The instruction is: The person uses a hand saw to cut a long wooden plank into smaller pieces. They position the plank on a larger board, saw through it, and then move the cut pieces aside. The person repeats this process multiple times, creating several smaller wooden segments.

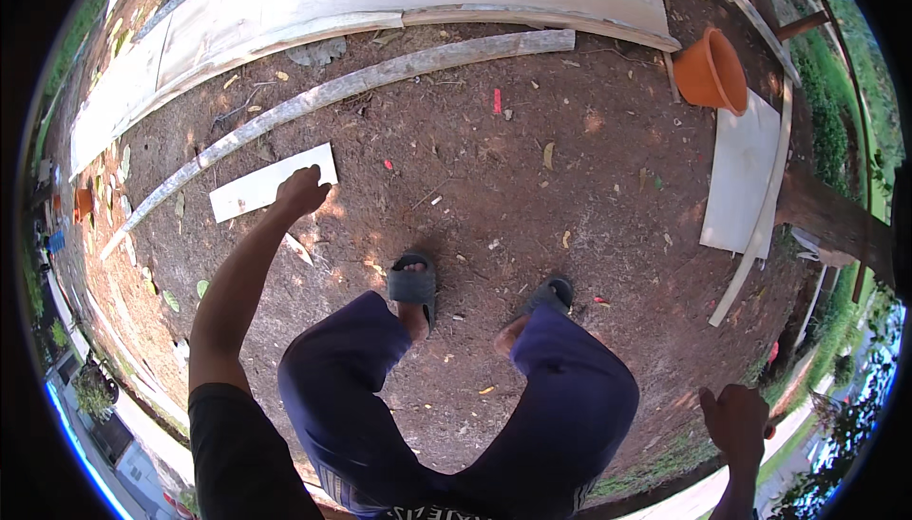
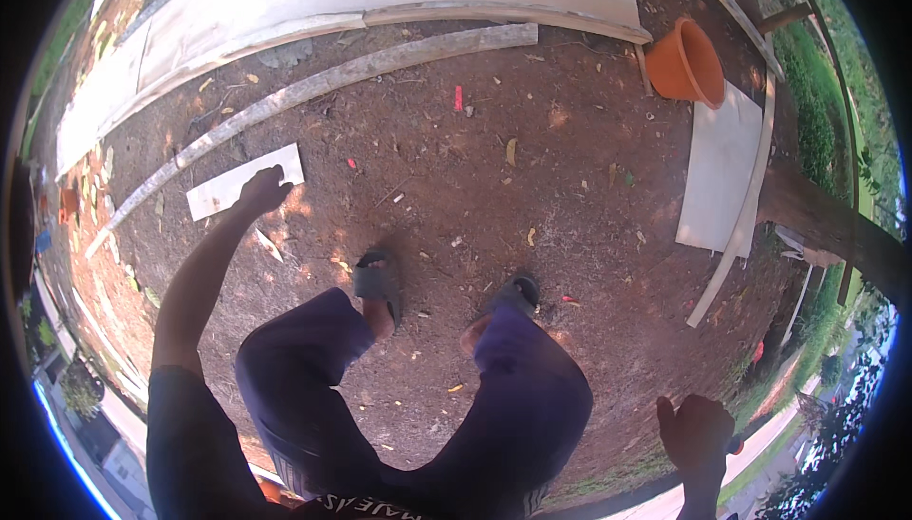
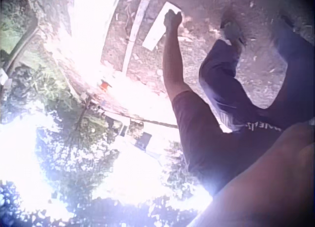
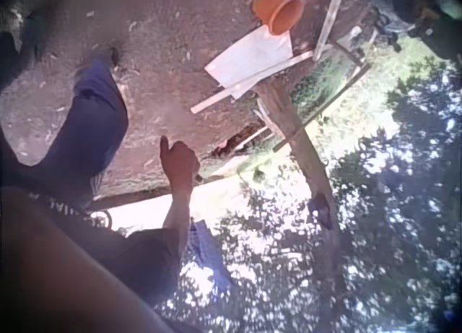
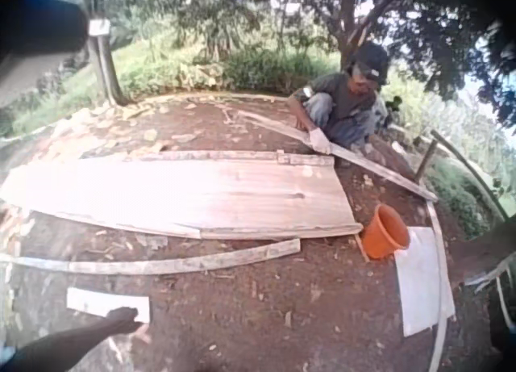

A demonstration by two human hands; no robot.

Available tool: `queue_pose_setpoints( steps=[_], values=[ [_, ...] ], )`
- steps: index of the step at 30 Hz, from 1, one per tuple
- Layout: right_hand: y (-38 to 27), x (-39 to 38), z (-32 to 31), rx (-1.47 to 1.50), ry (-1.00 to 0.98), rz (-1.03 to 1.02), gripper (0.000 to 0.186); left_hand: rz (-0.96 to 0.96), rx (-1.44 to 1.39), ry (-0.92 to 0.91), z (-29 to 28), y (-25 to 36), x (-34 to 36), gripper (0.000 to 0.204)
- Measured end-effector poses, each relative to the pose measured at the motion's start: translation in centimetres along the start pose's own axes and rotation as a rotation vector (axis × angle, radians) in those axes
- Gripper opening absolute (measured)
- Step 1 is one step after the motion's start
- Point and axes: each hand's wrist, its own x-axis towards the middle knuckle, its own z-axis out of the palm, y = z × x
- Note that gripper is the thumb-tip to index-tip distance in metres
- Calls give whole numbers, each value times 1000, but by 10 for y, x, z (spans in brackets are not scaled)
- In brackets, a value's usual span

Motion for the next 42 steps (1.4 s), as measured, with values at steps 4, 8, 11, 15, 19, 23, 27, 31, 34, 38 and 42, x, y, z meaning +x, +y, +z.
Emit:
queue_pose_setpoints(
  steps=[4, 8, 11, 15, 19, 23, 27, 31, 34, 38, 42],
  values=[
    [-47, 78, -56, 497, 320, -116, 22, 233, 57, 303, 22, 52, 70, 46],
    [-109, 177, -42, 1063, 461, -456, 27, 314, 27, 521, 7, 75, 157, 63],
    [-153, 261, -7, 1070, 637, -604, 27, 242, -61, 700, -16, 99, 213, 70],
    [-228, 266, 26, 1163, 702, -538, 16, 81, -71, 415, -26, 99, 232, 87],
    [-217, 263, 82, 1255, 554, -361, 11, 95, -61, 447, -14, 108, 242, 95],
    [-197, 265, 129, 1311, 431, -300, 15, 172, -6, 483, -14, 98, 240, 92],
    [-204, 280, 166, 1426, 248, -302, 16, 237, 54, 608, 1, 88, 246, 89],
    [-231, 307, 201, 1374, 151, -298, 19, 245, 34, 635, 7, 92, 244, 85],
    [-246, 324, 229, 1385, 139, -347, 19, 260, -19, 505, -26, 91, 234, 81],
    [-266, 338, 235, 1408, 110, -402, 20, 324, -14, 814, -56, 63, 254, 74],
    [-266, 360, 243, 862, 751, -574, 21, 211, -8, 788, -99, 65, 273, 71]
  ],
)
